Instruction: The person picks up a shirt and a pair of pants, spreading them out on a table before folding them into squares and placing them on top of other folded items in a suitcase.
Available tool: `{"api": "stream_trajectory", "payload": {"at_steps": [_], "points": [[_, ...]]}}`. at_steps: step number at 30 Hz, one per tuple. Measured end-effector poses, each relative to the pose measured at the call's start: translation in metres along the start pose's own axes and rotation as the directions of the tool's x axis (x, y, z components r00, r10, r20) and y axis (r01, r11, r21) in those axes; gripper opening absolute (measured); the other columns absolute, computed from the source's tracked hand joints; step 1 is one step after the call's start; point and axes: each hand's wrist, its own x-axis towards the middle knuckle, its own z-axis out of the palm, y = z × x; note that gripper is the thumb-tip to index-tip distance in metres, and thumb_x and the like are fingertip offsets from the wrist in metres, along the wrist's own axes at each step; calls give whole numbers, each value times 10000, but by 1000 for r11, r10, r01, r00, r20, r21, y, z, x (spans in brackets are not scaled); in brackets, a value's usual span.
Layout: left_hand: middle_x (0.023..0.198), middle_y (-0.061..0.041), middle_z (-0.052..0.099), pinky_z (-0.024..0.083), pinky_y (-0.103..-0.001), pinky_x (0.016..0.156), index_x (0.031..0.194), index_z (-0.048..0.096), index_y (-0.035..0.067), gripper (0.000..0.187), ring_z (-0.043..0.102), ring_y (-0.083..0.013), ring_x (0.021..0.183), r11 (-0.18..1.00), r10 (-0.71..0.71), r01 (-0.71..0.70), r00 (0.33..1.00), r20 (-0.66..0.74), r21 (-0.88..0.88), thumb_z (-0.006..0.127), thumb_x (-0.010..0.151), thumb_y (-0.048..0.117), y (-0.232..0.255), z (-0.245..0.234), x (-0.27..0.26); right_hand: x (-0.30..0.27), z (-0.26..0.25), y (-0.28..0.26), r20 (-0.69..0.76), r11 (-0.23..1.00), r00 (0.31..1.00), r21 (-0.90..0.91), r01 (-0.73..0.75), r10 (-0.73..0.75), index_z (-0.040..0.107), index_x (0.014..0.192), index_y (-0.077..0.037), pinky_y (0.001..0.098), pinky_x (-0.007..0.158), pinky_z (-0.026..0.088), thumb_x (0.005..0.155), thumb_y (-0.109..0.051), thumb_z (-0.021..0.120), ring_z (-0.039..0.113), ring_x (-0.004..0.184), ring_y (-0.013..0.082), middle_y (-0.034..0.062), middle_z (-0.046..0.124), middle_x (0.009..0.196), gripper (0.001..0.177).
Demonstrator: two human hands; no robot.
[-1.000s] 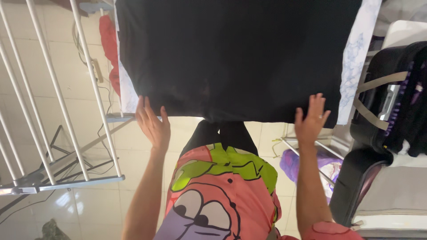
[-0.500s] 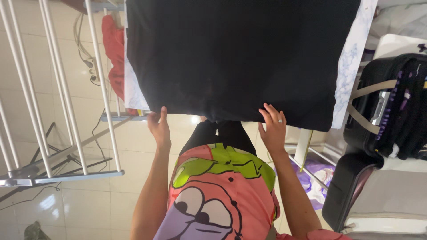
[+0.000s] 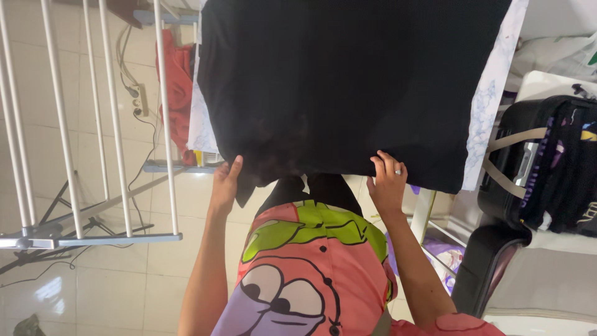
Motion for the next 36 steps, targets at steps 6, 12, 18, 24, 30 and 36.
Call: {"api": "stream_trajectory", "payload": {"at_steps": [6, 12, 18, 24, 30, 36], "points": [[1192, -85, 667, 547, -289, 903, 1289, 527, -22, 458, 672, -134, 1059, 910, -121, 138, 990, 68, -391, 613, 1057, 364, 29, 15, -10, -5, 0, 6, -21, 999, 1000, 44, 16, -15, 627, 1241, -91, 535, 1126, 369, 784, -97, 767, 529, 1352, 293, 76, 568, 1429, 478], [1097, -106, 701, 582, -322, 883, 1192, 572, 6, 382, 710, -177, 1000, 840, -160, 190, 982, 103, -509, 606, 1037, 353, 63, 34, -16, -8, 6, 31, -86, 995, 996, 96, 3, 5, 657, 1136, -129, 505, 1149, 392, 872, -67, 722, 577, 1242, 277, 31, 630, 1351, 279], [1063, -62, 692, 573, -373, 871, 1097, 593, 86, 252, 708, -196, 990, 673, -62, 143, 989, 137, -726, 666, 1059, 324, 55, 47, 10, 15, -30, 38, -63, 971, 994, 220, 96, -84, 670, 1091, -76, 601, 1081, 343, 766, -288, 824, 570, 1133, 313, 72, 623, 1188, 418], [1190, -110, 717, 541, -397, 1016, 1224, 627, -5, 381, 695, -249, 1126, 596, 30, 67, 994, 105, -800, 570, 1049, 328, 86, 76, 29, 11, -23, 57, 16, 992, 998, 113, 64, -67, 668, 1055, -109, 568, 1125, 374, 763, -137, 771, 576, 1164, 290, 60, 631, 1202, 310], [1273, -139, 695, 497, -396, 1106, 1289, 606, -41, 383, 656, -265, 1216, 520, 36, 25, 998, 51, -854, 504, 1091, 270, 92, 82, 45, -2, -3, 120, -25, 985, 987, 70, -156, 158, 689, 1023, -112, 487, 1000, 459, 696, -46, 750, 613, 1084, 321, 86, 664, 1075, 339], [1243, -147, 692, 507, -400, 1075, 1279, 610, -57, 341, 667, -270, 1178, 588, 114, -32, 992, 44, -808, 536, 1107, 229, 80, 57, 55, -5, -22, 194, 40, 936, 941, 98, -338, 336, 746, 1105, -87, 481, 801, 547, 861, -31, 730, 691, 899, 401, 179, 722, 1007, 250]]}}
